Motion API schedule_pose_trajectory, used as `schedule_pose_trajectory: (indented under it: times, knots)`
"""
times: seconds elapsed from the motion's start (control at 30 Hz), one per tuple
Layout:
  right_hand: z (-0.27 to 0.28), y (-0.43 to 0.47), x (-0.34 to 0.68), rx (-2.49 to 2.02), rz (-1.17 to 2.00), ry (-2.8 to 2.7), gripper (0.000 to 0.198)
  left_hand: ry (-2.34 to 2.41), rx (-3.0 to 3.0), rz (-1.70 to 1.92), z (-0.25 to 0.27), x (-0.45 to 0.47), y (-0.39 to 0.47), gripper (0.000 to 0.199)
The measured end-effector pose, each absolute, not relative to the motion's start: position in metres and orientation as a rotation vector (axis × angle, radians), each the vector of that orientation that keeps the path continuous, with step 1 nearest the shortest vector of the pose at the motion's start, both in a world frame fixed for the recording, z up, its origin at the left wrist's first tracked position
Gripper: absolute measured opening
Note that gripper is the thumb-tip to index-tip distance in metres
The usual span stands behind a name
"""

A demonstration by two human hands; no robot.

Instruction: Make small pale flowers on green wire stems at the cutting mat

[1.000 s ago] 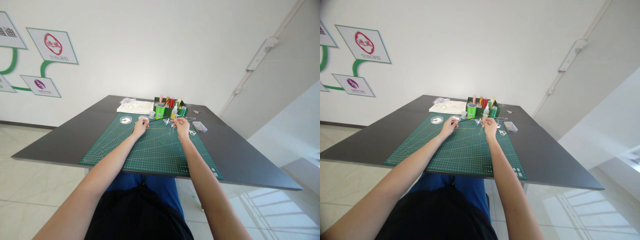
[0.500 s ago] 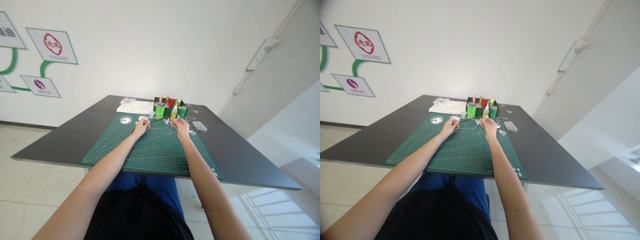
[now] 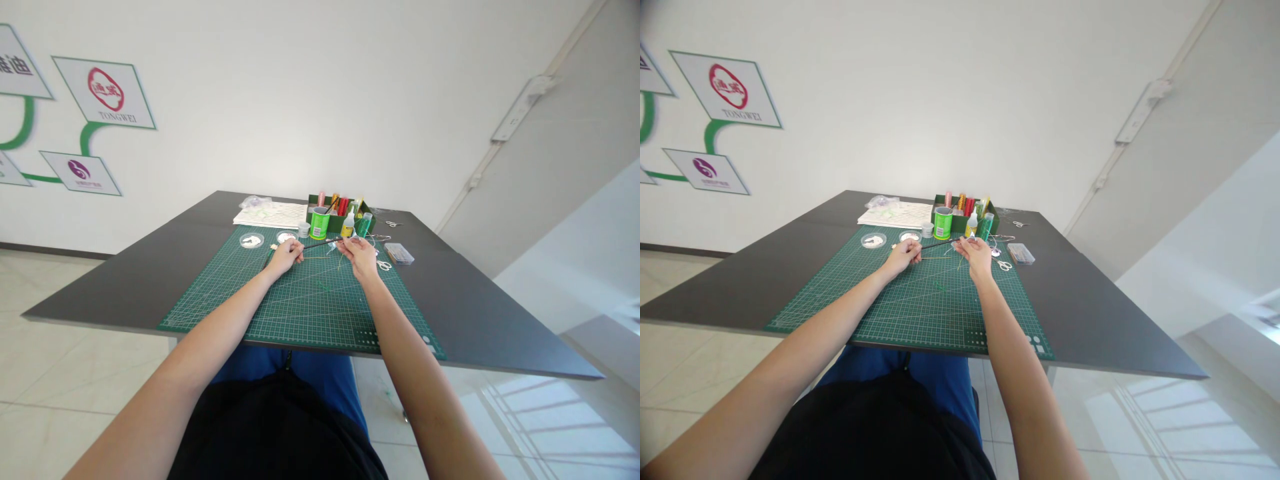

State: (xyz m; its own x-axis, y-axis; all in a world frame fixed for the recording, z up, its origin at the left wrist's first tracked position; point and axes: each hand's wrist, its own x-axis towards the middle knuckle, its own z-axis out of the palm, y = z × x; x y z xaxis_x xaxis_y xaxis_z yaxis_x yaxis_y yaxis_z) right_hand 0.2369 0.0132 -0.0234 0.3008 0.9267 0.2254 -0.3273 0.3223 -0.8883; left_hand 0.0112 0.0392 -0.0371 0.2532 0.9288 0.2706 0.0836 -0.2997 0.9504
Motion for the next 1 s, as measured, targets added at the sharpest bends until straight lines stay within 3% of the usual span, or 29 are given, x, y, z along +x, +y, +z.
schedule_pose_trajectory:
  times: [1.0]
  knots:
    - [-0.0217, 0.0125, 0.2371, -0.829, 0.970, -0.851, 0.035, 0.846, 1.717, 0.951, -0.0419, 0.0128, 0.0367, 0.023]
